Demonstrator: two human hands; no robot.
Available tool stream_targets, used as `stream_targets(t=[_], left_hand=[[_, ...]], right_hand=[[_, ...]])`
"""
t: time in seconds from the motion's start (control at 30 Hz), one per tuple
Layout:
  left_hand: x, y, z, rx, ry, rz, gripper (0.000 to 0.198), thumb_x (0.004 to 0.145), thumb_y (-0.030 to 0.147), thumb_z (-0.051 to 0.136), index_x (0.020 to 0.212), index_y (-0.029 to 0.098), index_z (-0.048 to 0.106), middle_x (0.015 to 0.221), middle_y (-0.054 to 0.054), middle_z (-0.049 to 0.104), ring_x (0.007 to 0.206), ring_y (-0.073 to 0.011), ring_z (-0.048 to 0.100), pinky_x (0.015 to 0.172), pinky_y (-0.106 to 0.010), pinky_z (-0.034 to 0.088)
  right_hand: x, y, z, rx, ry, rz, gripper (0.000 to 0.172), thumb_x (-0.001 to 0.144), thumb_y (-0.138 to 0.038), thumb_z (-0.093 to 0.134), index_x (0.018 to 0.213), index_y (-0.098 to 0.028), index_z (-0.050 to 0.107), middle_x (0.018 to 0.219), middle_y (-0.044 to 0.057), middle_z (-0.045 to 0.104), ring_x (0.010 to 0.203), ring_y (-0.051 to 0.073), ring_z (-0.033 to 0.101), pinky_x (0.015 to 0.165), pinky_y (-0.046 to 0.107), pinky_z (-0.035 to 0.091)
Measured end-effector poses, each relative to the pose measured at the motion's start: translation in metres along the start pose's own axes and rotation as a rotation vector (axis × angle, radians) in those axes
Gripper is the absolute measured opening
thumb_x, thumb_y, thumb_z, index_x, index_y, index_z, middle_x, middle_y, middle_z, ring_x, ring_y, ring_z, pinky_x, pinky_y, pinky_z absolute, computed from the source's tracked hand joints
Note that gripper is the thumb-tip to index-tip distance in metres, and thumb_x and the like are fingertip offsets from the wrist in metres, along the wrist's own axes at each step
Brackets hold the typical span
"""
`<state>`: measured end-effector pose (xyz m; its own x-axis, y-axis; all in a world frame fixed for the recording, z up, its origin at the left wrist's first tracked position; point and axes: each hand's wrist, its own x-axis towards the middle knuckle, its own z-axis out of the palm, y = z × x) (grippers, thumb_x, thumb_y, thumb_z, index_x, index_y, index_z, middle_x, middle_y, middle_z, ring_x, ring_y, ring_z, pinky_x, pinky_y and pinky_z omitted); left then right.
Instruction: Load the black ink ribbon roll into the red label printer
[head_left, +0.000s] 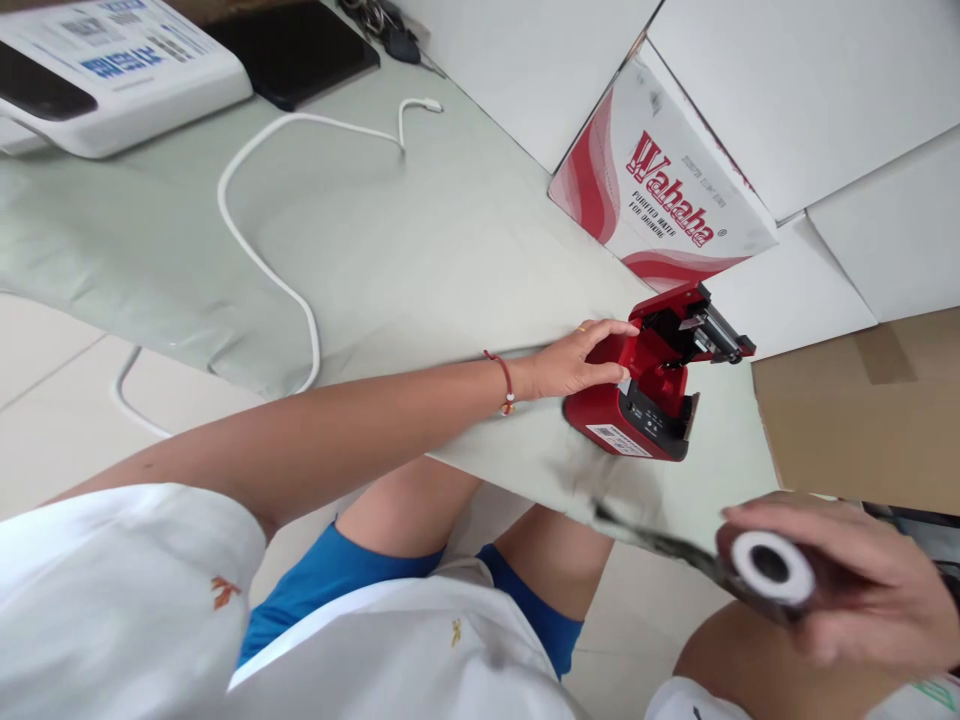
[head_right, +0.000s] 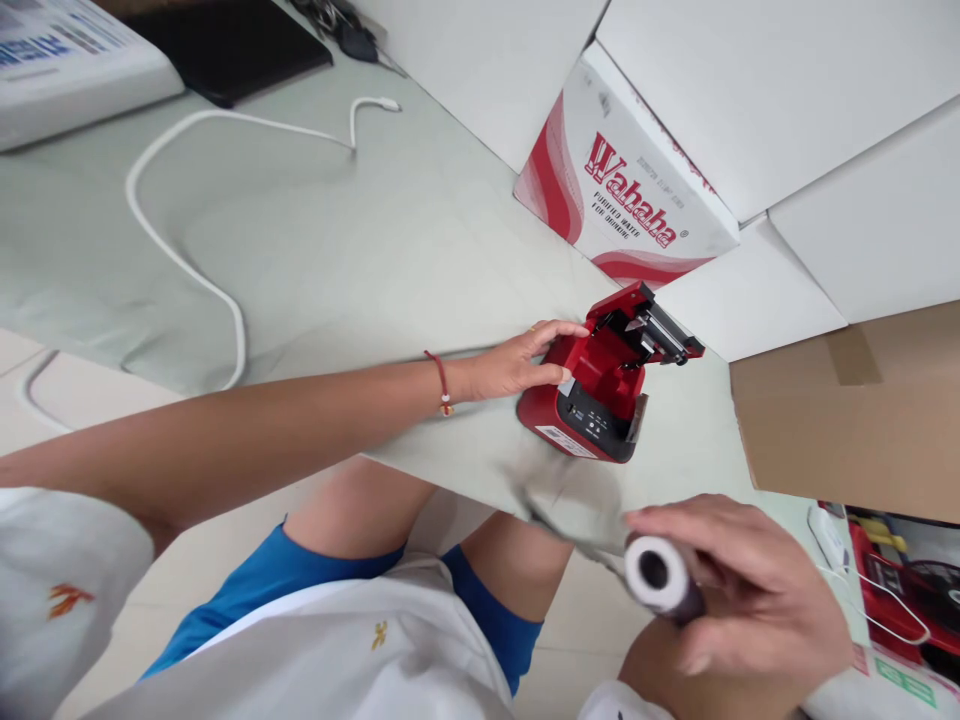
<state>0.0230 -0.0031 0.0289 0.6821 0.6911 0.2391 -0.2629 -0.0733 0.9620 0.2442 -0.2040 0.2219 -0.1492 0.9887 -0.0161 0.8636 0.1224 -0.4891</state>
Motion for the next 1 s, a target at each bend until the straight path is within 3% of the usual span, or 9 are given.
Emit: stream_targets(t=[0.07,0.1,0.17,0.23,0.37,0.5,0.63,0.87,1.0], left_hand=[[0.000,0.001,0.001,-0.001,0.000,-0.003,0.065,0.089,0.043,0.071,0.150,0.028,0.055,0.160,-0.012,0.051,0.154,-0.0303,0.049,0.137,-0.052,0.035],[0.000,0.001,0.001,-0.001,0.001,-0.002,0.065,0.089,0.043,0.071,0.150,0.027,0.055,0.160,-0.012,0.051,0.154,-0.0306,0.049,0.137,-0.053,0.035],[0.000,0.002,0.001,-0.003,0.009,0.006,0.065,0.089,0.041,0.071,0.150,0.026,0.056,0.160,-0.014,0.051,0.154,-0.0313,0.050,0.137,-0.054,0.036],[-0.001,0.002,0.001,0.007,0.016,0.026,0.064,0.089,0.040,0.071,0.150,0.024,0.057,0.159,-0.015,0.053,0.153,-0.0319,0.051,0.136,-0.053,0.036],[0.001,0.001,0.001,0.047,0.013,0.039,0.068,0.089,0.041,0.071,0.152,0.021,0.057,0.158,-0.016,0.054,0.154,-0.0316,0.050,0.138,-0.051,0.033],[0.004,-0.002,0.002,0.058,0.021,0.038,0.067,0.088,0.038,0.072,0.151,0.022,0.057,0.159,-0.015,0.054,0.155,-0.0315,0.050,0.139,-0.050,0.032],[0.004,-0.003,0.002,0.078,0.025,0.035,0.063,0.088,0.037,0.071,0.148,0.028,0.057,0.158,-0.011,0.055,0.153,-0.0295,0.051,0.138,-0.051,0.033],[0.004,-0.002,0.002,0.073,0.021,0.039,0.066,0.087,0.039,0.070,0.150,0.025,0.057,0.158,-0.013,0.055,0.151,-0.0319,0.051,0.136,-0.055,0.035],[0.005,-0.004,0.003,0.066,0.028,0.040,0.064,0.086,0.037,0.070,0.148,0.030,0.058,0.157,-0.011,0.056,0.150,-0.0313,0.052,0.135,-0.055,0.035]], right_hand=[[0.017,-0.006,0.005,0.063,-0.181,0.030,0.054,0.072,-0.081,0.088,0.104,-0.038,0.091,0.077,0.005,0.080,0.059,0.022,0.069,0.054,0.034,0.057],[0.029,-0.008,0.009,0.041,-0.200,0.082,0.051,0.076,-0.075,0.088,0.108,-0.035,0.091,0.077,0.004,0.080,0.058,0.020,0.066,0.053,0.032,0.055],[0.054,-0.007,0.019,-0.060,-0.089,0.217,0.054,0.080,-0.072,0.085,0.114,-0.029,0.089,0.073,0.003,0.075,0.054,0.017,0.057,0.050,0.030,0.049],[0.076,0.000,0.028,-0.143,0.032,0.245,0.056,0.081,-0.071,0.081,0.114,-0.026,0.086,0.079,0.003,0.074,0.056,0.015,0.052,0.052,0.030,0.047],[0.105,0.018,0.040,-0.284,0.134,0.208,0.048,0.085,-0.063,0.075,0.112,-0.025,0.084,0.104,0.008,0.078,0.068,0.017,0.060,0.068,0.034,0.053],[0.121,0.021,0.047,-0.352,0.110,0.281,0.043,0.086,-0.052,0.072,0.117,-0.024,0.085,0.095,0.007,0.080,0.075,0.022,0.068,0.076,0.037,0.054],[0.132,0.021,0.053,-0.402,0.106,0.303,0.039,0.088,-0.047,0.070,0.115,-0.023,0.085,0.082,0.006,0.079,0.076,0.025,0.071,0.074,0.037,0.051],[0.150,0.034,0.061,-0.375,-0.122,0.329,0.037,0.090,-0.038,0.070,0.121,-0.024,0.085,0.102,0.008,0.087,0.087,0.027,0.076,0.079,0.037,0.052],[0.155,0.039,0.065,-0.457,-0.165,0.390,0.042,0.093,-0.040,0.069,0.130,-0.027,0.084,0.101,0.008,0.086,0.086,0.028,0.075,0.078,0.037,0.051]])
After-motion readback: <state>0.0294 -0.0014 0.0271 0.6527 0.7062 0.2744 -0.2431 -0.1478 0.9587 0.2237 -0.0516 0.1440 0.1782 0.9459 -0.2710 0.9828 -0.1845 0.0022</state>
